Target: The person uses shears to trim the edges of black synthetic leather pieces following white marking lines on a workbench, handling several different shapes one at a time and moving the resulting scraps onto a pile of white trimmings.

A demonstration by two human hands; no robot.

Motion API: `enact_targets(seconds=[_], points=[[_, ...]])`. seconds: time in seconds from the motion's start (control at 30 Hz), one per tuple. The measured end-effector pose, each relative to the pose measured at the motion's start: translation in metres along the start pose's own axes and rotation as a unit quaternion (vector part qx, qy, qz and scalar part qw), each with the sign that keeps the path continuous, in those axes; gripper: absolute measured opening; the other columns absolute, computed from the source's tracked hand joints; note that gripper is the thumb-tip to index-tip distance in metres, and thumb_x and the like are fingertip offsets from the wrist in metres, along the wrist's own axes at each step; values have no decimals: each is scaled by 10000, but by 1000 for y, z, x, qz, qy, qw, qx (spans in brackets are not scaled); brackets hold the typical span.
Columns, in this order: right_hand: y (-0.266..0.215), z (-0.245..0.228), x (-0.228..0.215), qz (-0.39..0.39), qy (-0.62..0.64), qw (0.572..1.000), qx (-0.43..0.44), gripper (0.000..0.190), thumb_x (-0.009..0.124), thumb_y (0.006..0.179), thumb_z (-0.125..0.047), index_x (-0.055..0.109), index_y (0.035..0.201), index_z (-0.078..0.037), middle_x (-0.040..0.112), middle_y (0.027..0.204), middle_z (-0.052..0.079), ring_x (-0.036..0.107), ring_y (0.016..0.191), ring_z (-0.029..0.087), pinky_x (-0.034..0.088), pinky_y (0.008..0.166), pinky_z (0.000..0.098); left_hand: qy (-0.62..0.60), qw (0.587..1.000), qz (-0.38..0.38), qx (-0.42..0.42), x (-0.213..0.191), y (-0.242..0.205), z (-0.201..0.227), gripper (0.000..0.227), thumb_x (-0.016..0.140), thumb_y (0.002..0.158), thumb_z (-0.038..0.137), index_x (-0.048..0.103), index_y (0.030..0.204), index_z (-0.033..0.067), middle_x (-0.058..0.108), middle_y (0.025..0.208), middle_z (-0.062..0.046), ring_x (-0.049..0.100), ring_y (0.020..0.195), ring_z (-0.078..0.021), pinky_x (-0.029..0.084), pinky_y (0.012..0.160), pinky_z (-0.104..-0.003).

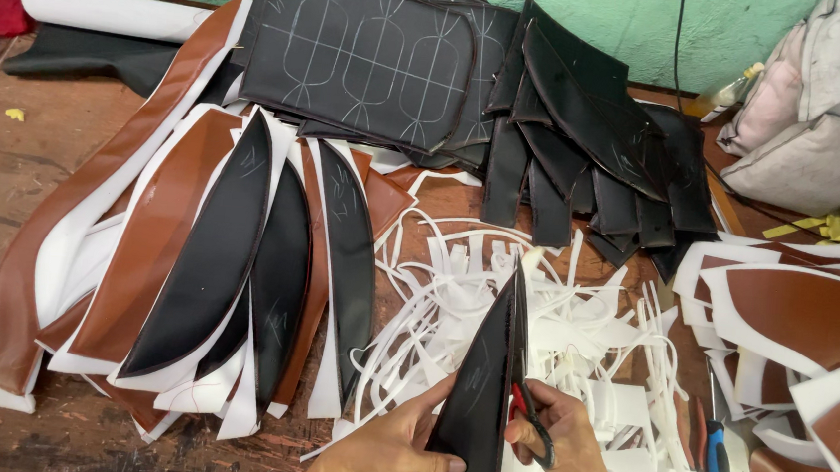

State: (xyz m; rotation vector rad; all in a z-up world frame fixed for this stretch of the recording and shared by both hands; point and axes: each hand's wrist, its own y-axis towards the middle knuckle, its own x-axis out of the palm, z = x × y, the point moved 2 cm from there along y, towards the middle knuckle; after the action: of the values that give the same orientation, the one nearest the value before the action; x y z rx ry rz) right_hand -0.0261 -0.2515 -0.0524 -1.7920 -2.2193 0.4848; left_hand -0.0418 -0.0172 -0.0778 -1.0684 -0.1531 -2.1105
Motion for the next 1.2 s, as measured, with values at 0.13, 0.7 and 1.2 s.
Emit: enact_targets(seconds=[0.13,0.7,1.2], points=[[0,5,0,37,17,999,35,691,895,618,-391,698,1113,49,580,662,58,528,521,154,403,479,308,38,998,36,20,7,-5,15,1061,786,800,25,136,1638,45,375,1629,-155,366,1498,-244,316,1201,-338],[69,-126,-59,171,62,973,-144,303,771,831,-115,691,1112,-35,677,927,1,633,835,112,507,758,264,240,763,540,261,-153,39,35,434,628,900,56,619,1333,36,658,1268,-156,687,1057,-251,577,854,-372],[159,-66,-156,374,-239,865,-234,263,744,910,-178,721,1108,-6,760,888,75,670,804,142,529,759,303,429,628,649,-9,-212,41,0,826,845,795,214,406,1486,96,423,1381,-156,436,1308,-370,432,1053,-462]])
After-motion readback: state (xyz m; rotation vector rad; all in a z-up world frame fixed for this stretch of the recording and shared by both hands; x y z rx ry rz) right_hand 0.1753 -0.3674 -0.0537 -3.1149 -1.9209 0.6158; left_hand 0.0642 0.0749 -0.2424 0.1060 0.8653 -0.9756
